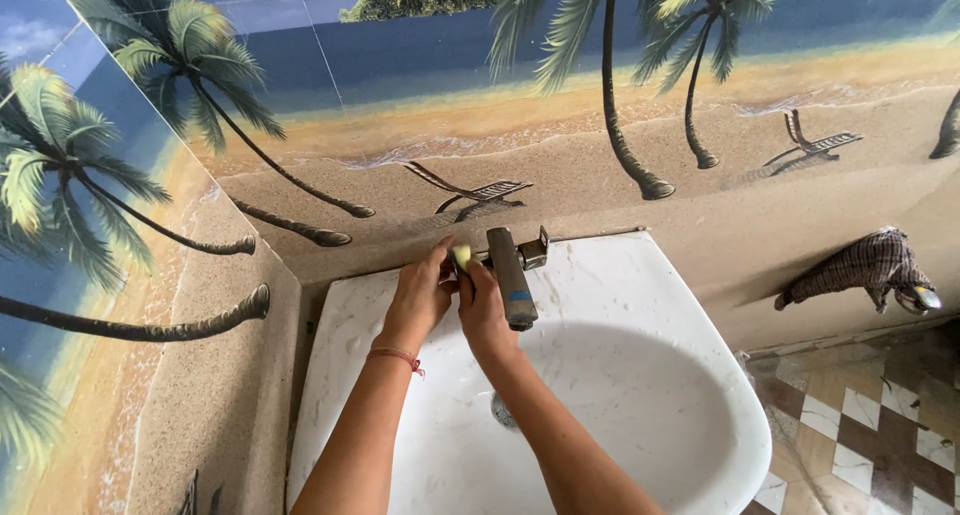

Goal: The person cleans various bathroom fixtures including a faucet, a sink, and a wall shelf by hand using a sponge and a cloth.

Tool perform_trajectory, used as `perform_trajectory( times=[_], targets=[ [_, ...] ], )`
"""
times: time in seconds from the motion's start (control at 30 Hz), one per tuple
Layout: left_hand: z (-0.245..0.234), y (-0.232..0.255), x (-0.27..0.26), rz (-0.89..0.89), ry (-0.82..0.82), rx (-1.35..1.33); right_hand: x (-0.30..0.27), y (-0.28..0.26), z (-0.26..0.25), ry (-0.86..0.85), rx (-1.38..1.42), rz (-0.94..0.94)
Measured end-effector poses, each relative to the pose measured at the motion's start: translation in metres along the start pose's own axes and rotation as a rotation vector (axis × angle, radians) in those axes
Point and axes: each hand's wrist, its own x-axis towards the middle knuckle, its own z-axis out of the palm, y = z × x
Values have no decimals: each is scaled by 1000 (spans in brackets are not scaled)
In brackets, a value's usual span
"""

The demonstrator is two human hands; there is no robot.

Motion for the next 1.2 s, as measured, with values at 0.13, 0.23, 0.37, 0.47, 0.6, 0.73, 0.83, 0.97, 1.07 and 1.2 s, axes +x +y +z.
perform_trajectory(
  times=[0.13,0.23,0.37,0.47,0.6,0.73,0.83,0.97,1.07,1.2],
  targets=[
    [4,-2,4,-24,-23,-44,-7,-22,-15,143,-156,-92],
    [4,-2,2,9,7,-85,4,-14,-5,39,-154,19],
    [0,2,-1,14,25,-104,25,4,16,9,34,42],
    [-2,5,-2,-14,14,-163,26,6,17,-16,-45,83],
    [-2,5,-1,-48,-3,-134,16,-2,3,32,-63,-34],
    [1,1,2,-20,-16,-81,-8,-12,-14,316,-154,-411],
    [3,-2,2,20,4,-76,1,-12,-13,225,-161,-267],
    [3,-5,3,-21,-7,-79,24,-6,2,-151,-5,290],
    [4,-7,4,-7,4,-55,24,3,6,14,-95,-42],
    [2,-5,3,34,11,-97,1,-4,-16,168,-158,-267]
  ],
)
